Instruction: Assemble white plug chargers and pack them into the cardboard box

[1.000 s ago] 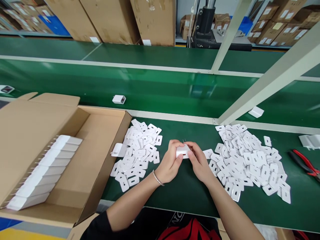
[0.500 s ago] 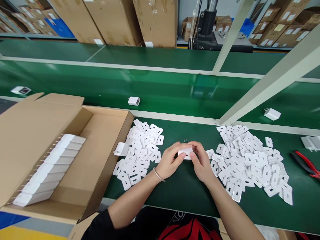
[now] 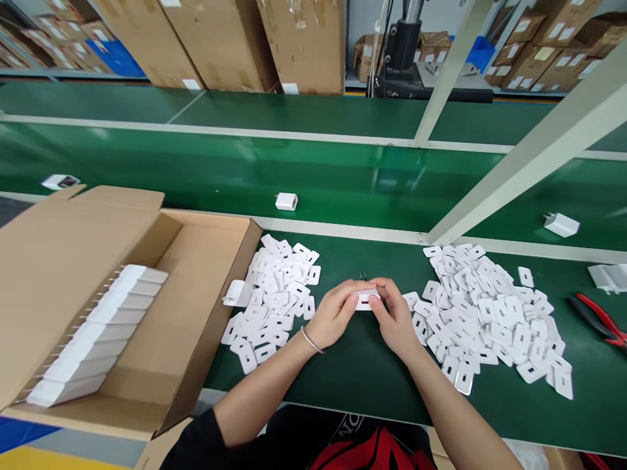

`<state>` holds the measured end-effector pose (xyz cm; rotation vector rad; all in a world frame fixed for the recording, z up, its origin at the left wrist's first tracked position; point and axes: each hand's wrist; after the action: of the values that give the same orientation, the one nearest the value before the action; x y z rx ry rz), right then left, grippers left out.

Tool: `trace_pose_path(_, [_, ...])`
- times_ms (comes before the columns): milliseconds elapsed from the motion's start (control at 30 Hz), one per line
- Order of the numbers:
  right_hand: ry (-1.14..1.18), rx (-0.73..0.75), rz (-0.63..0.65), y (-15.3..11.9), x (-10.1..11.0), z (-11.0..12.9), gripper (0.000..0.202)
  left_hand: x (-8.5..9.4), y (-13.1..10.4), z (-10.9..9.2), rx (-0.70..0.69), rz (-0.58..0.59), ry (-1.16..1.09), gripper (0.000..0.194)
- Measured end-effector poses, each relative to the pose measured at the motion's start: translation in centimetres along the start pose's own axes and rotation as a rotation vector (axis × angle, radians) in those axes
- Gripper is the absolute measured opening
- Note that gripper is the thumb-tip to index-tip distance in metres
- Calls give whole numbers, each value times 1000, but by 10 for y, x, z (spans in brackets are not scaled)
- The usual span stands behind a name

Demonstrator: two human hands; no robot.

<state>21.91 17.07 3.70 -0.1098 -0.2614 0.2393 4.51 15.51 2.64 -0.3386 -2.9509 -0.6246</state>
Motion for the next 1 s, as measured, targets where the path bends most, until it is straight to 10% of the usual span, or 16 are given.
trace_pose_path(1000, [-147, 424, -136, -9, 6, 0, 47, 4, 4, -11, -259, -41, 87, 53])
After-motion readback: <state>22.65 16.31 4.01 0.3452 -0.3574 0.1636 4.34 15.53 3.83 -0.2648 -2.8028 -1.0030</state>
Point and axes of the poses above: each hand's wrist, its own y-axis towards the middle knuckle, its own x-axis out of the back of the hand, z = x × y, and after that the axes turned 13 degrees about -x, right-handed
